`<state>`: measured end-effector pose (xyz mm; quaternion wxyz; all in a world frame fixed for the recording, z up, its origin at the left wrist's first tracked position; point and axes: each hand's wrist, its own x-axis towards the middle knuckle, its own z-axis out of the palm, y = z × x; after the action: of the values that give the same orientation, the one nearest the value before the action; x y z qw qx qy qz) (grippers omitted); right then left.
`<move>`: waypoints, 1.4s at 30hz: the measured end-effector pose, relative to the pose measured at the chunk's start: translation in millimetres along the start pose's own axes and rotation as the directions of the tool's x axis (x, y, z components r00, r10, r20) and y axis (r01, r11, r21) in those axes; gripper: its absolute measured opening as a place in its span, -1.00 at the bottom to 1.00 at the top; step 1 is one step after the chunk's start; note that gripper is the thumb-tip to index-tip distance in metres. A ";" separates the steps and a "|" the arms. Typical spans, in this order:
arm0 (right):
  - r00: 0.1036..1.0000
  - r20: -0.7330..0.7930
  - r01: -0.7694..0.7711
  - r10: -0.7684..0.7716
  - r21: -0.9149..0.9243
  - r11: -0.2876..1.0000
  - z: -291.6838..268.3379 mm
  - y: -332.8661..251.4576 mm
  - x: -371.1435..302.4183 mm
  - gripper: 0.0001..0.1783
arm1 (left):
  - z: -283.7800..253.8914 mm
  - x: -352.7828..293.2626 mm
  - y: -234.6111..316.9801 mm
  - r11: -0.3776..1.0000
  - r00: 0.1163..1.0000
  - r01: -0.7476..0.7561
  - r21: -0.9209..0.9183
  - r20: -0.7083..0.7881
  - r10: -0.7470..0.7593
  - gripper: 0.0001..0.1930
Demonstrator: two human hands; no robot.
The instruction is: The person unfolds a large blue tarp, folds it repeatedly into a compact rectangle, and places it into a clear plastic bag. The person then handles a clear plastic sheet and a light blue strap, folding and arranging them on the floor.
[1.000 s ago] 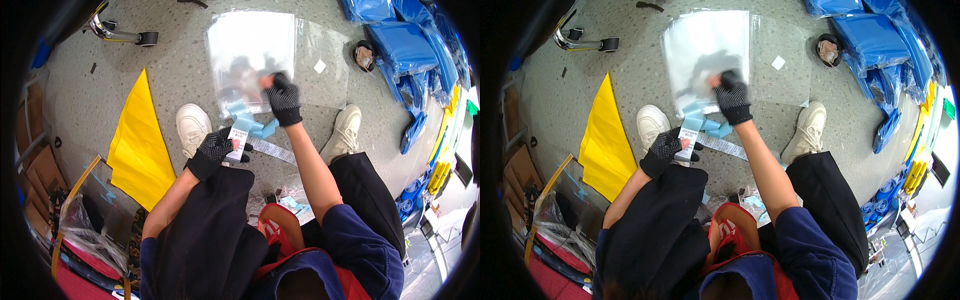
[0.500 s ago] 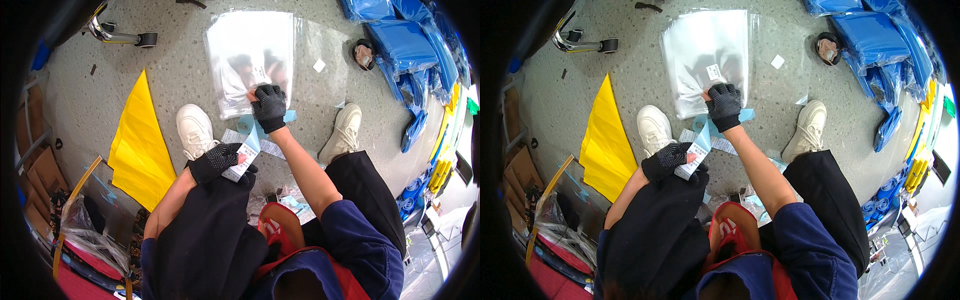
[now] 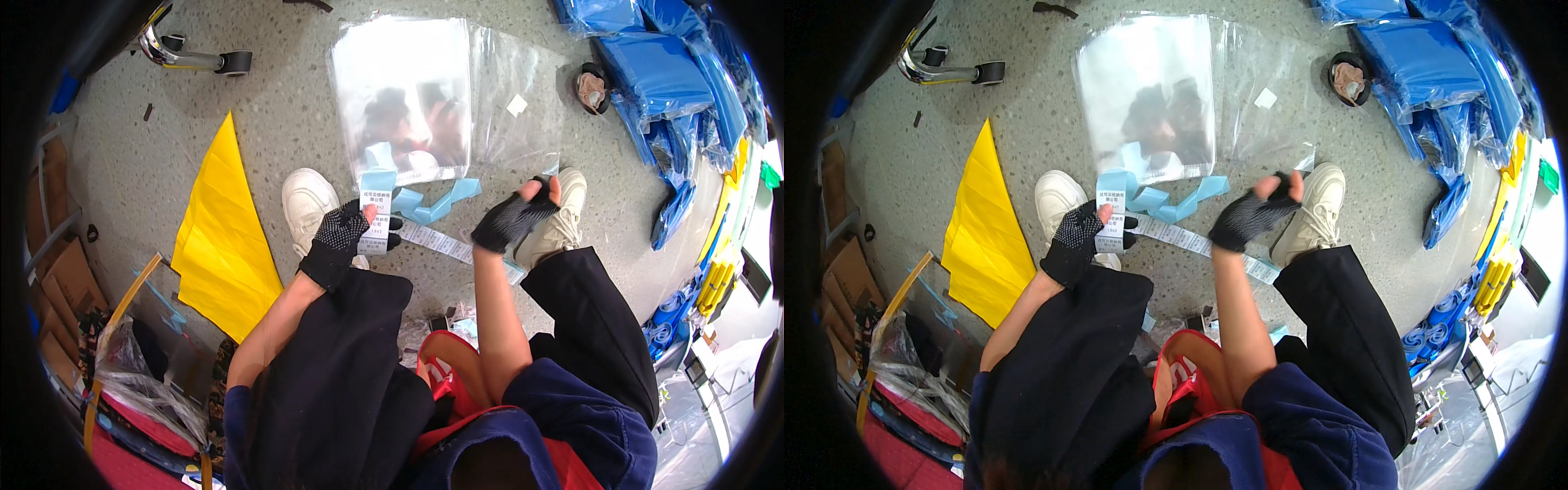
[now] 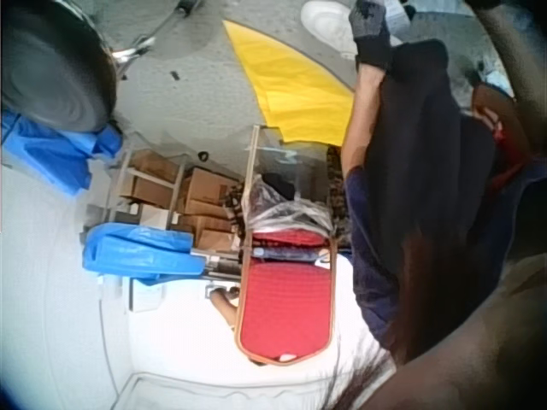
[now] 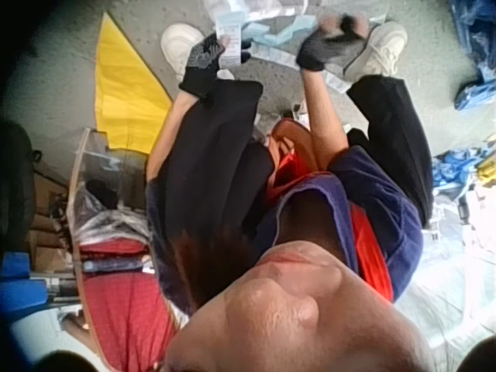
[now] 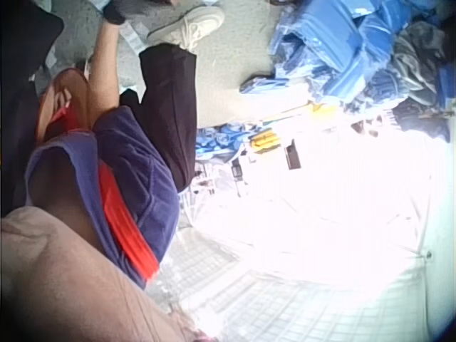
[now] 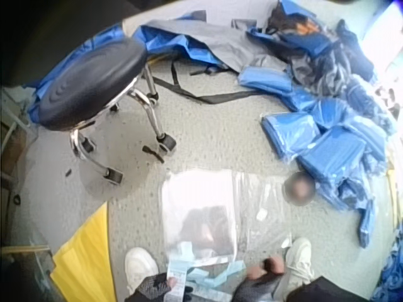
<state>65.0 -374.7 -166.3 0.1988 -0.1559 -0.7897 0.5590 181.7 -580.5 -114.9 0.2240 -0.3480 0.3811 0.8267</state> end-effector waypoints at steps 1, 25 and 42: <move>0.963 0.265 0.073 -0.051 -0.075 0.994 -3.3 -21.1 -15.1 -0.68 | 1.5 1.6 -1.2 0.999 1.000 -0.027 0.033 -0.005 0.027 -0.57; 0.404 0.804 0.853 -0.437 -0.157 0.498 95.2 13.8 24.0 -0.82 | -19.2 -9.7 -19.7 0.851 0.926 0.081 0.519 0.277 -0.258 -0.62; 0.780 0.313 -0.552 0.542 -0.064 0.831 39.7 30.6 13.6 -0.76 | -8.3 -11.0 -5.3 0.981 0.972 0.186 -0.060 0.157 -0.174 -0.55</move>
<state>34.4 -391.0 -205.0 -0.0992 -0.2829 -0.7229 0.6225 195.6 -584.9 -113.1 0.3132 -0.3256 0.2987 0.8406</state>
